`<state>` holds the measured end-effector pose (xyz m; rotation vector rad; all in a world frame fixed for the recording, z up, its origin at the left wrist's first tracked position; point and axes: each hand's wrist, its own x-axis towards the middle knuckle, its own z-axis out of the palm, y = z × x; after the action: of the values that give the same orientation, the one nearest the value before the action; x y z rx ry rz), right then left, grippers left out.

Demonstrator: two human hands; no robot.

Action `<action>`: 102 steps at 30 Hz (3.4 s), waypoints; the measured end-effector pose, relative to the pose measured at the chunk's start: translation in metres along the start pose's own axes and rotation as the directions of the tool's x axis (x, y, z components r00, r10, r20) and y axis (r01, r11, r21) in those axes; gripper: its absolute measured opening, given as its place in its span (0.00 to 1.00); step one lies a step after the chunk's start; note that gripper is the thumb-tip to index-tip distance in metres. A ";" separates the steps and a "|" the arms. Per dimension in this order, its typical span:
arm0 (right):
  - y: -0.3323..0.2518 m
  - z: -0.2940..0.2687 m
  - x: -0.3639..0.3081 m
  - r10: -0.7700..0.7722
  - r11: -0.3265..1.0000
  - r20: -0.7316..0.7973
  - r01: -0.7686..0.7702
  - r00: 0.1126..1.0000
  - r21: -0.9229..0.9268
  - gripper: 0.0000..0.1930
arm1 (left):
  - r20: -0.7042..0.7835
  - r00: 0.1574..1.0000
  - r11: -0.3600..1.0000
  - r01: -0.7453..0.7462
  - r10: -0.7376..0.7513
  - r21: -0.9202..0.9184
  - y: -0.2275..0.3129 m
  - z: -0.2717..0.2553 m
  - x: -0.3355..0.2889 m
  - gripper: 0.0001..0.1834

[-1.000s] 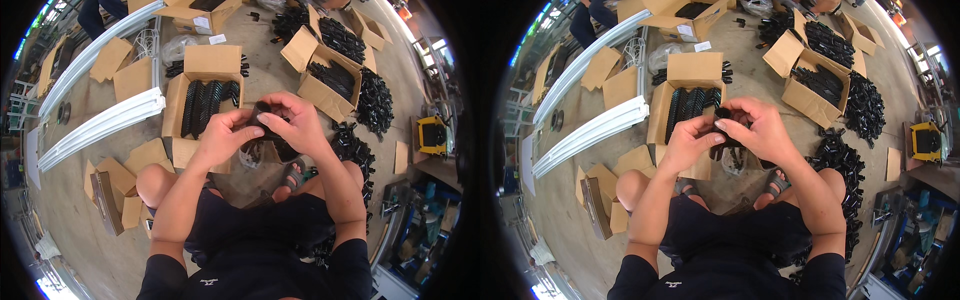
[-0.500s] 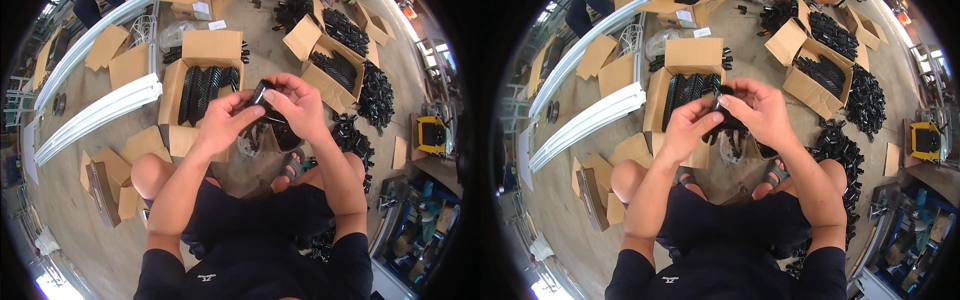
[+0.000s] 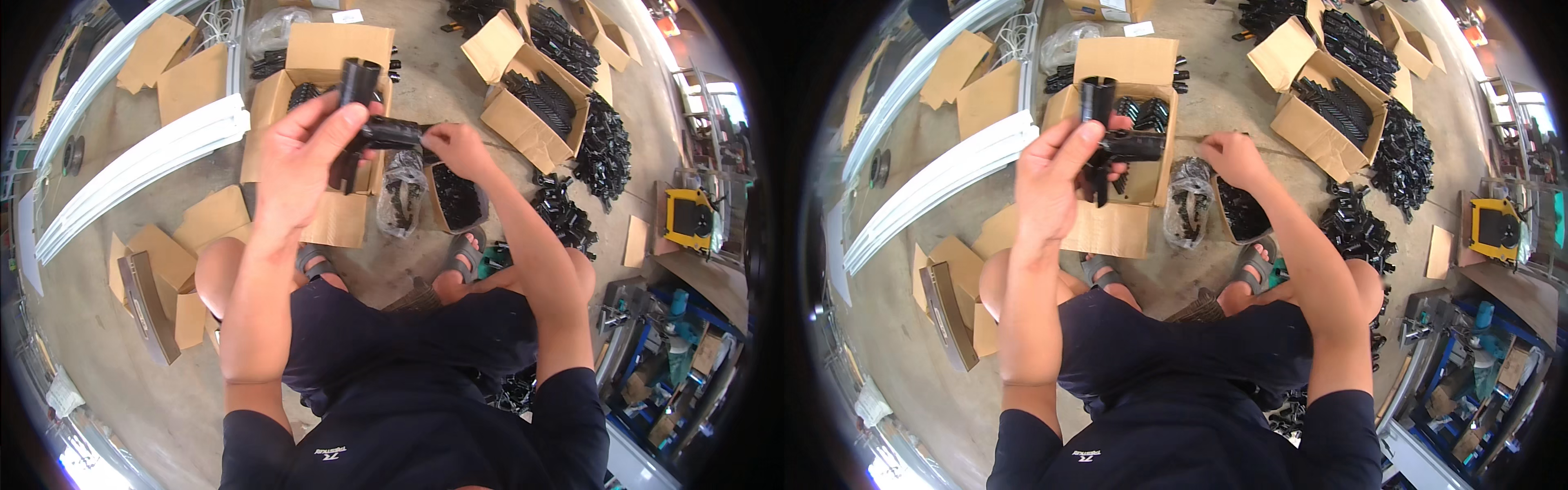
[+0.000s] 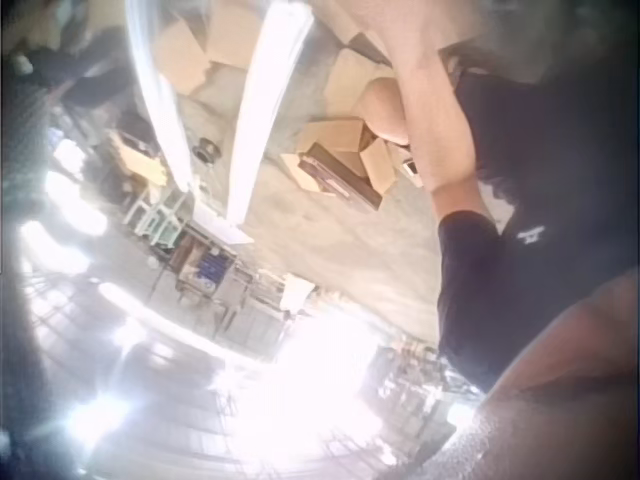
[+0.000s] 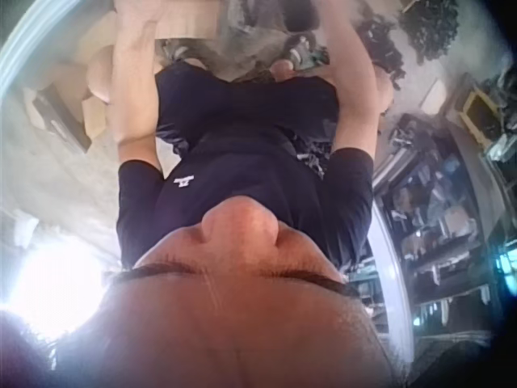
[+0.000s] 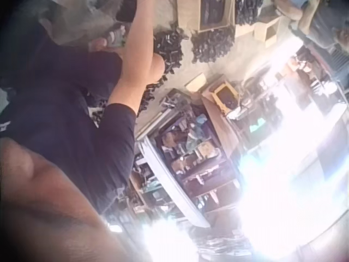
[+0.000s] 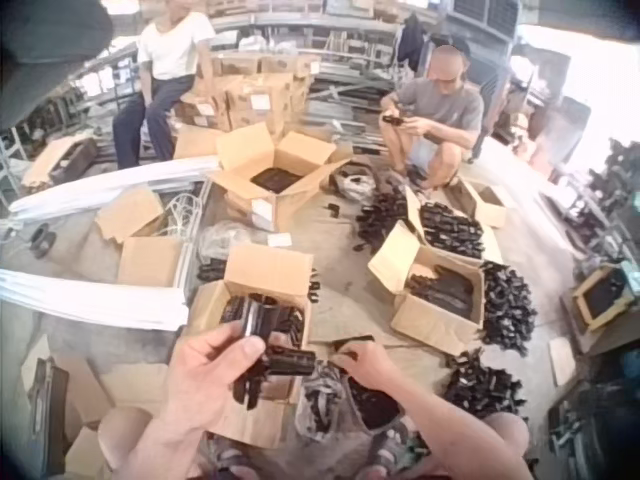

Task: The person sits on the floor and uses their hands to assemble small black plastic and metal bracket components taken from a cardboard box.

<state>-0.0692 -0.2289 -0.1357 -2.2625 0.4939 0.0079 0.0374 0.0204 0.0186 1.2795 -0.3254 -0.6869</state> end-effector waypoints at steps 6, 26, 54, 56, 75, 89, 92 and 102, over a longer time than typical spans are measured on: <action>0.134 0.058 -0.023 0.354 0.835 0.012 -0.310 0.935 -0.455 0.10 | -0.021 0.997 0.980 -0.070 0.075 0.188 0.011 -0.014 0.003 0.18; 0.136 0.084 -0.034 0.163 0.904 -0.089 -0.185 0.983 -0.384 0.06 | 0.238 0.868 0.295 -0.388 0.435 0.873 -0.021 -0.011 0.021 0.19; -0.108 -0.040 -0.065 -0.670 0.743 -0.285 0.628 0.686 -0.234 0.14 | 0.419 0.808 0.040 -0.477 0.413 0.878 -0.050 0.030 -0.004 0.19; -0.107 -0.038 -0.064 -0.698 0.715 -0.251 0.636 0.670 -0.291 0.15 | 0.422 0.820 0.030 -0.469 0.386 0.883 -0.051 0.029 -0.003 0.19; -0.098 -0.065 -0.053 -0.228 0.848 -0.023 0.211 0.973 0.486 0.26 | 0.238 0.919 0.316 -0.338 0.314 0.886 -0.037 0.013 -0.007 0.20; -0.105 -0.037 -0.054 -0.223 0.424 0.008 0.090 0.975 0.901 0.19 | 0.155 0.973 0.854 -0.223 0.169 0.470 -0.027 0.017 -0.008 0.18; -0.105 -0.039 -0.055 -0.187 0.419 -0.019 0.097 0.982 0.903 0.18 | 0.099 0.970 0.896 -0.245 0.224 0.371 -0.026 0.024 -0.010 0.18; -0.104 -0.039 -0.058 -0.159 0.488 -0.031 0.106 0.987 0.866 0.18 | 0.104 0.987 0.955 -0.147 0.124 0.256 -0.038 0.025 -0.010 0.12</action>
<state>-0.0920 -0.1742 -0.0249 -1.2574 0.1949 -0.2194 0.0041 0.0026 -0.0094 1.4656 -0.5862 -0.5958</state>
